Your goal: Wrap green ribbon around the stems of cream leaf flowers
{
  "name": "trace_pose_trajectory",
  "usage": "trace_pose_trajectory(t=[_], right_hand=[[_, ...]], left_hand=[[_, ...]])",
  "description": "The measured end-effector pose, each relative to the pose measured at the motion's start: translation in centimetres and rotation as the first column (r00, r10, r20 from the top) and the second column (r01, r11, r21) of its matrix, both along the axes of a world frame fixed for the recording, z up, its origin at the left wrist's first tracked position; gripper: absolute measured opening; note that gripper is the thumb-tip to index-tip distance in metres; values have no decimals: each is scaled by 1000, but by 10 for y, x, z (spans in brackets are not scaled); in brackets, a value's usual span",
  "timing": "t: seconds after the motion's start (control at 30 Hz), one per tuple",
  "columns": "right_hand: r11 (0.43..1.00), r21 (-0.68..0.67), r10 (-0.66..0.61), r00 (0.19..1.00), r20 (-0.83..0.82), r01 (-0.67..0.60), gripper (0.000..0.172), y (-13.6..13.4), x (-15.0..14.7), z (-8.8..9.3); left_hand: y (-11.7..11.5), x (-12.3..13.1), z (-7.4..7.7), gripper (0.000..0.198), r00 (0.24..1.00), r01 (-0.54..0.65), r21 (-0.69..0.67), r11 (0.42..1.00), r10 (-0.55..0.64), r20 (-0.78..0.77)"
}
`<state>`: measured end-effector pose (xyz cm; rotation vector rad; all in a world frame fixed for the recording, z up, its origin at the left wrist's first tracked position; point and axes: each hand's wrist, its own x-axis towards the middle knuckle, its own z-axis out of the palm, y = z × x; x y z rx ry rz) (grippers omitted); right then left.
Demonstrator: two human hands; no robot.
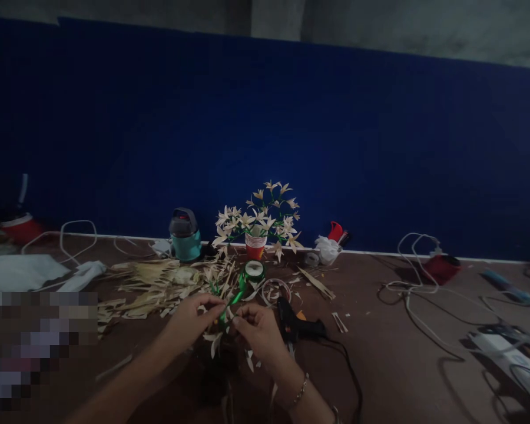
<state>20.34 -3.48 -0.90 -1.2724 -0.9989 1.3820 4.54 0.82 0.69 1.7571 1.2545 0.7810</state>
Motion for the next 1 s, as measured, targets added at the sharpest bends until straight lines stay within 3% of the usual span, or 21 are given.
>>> trace_pose_trajectory(t=[0.1,0.27,0.37,0.47,0.6,0.87,1.0], right_hand=[[999,27,39,999,-2,-38,34,-1,-3,0],[993,51,99,993,57,-102,28,-4,-7,2],[979,47,192,976,105,-198,25,-6,-6,5],[965,46,252,960,119,-259,25,-5,-1,6],[980,43,182,968,174,-192,28,-2,2,5],[988,121,66,976,207,-93,18,0,-6,4],[993,55,95,982,164,-106,25,1,-6,2]], left_hand=[[-3,-1,-4,23,995,27,-101,995,-17,93],[-10,-2,-11,18,971,211,-298,931,-165,173],[-11,-6,-16,16,963,257,-285,924,-222,150],[-10,-9,-20,15,972,222,-175,959,-203,120],[-9,-6,-21,15,979,158,-88,983,-144,146],[-13,-1,-13,19,974,-1,-73,997,18,225],[-12,-1,-18,21,964,10,-148,989,30,266]])
